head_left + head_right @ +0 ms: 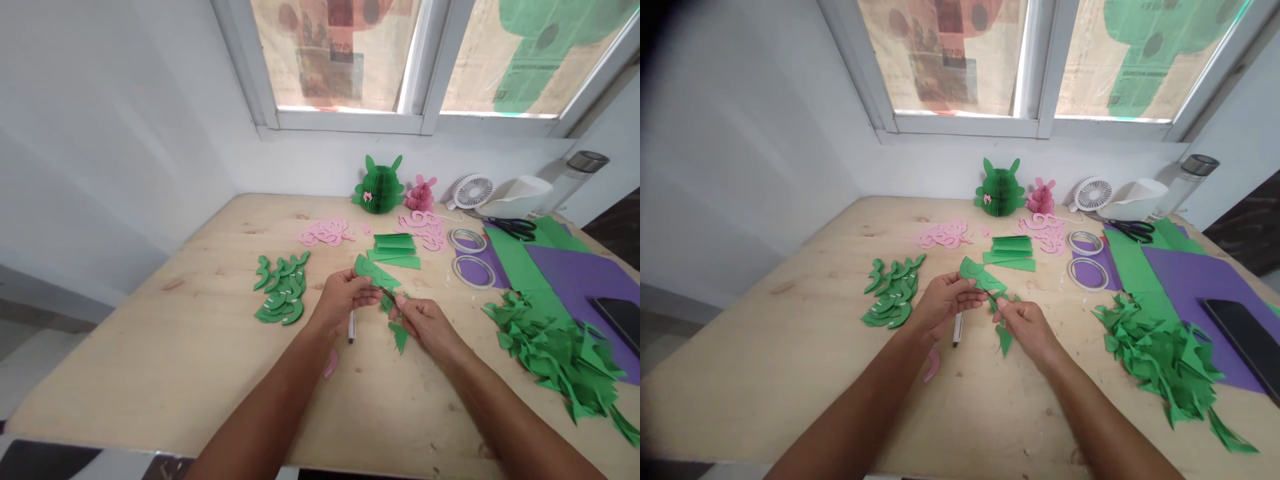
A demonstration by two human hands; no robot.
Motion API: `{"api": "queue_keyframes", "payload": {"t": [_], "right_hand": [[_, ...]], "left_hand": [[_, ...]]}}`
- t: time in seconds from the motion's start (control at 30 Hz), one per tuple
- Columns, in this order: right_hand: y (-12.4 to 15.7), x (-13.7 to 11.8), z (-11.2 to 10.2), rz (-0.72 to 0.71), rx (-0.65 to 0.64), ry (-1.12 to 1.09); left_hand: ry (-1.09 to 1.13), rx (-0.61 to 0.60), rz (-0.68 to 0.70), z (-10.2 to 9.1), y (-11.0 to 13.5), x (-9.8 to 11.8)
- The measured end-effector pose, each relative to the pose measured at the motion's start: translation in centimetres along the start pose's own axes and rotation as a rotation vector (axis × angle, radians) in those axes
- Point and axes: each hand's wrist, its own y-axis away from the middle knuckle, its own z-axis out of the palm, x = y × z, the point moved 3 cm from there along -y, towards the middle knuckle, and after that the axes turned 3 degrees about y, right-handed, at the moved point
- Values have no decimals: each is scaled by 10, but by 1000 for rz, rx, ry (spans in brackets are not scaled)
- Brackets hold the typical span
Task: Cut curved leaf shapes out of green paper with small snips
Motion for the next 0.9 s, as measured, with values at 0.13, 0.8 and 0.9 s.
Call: {"api": "queue_keyframes", "payload": {"t": [0.13, 0.8, 0.9], "right_hand": [[0, -2, 0, 10, 1, 21], [1, -3, 1, 23, -5, 4], [1, -3, 1, 30, -3, -6]], "left_hand": [[5, -3, -3, 0, 0, -1], [9, 8, -28, 0, -1, -2], [5, 13, -26, 1, 0, -1]]}}
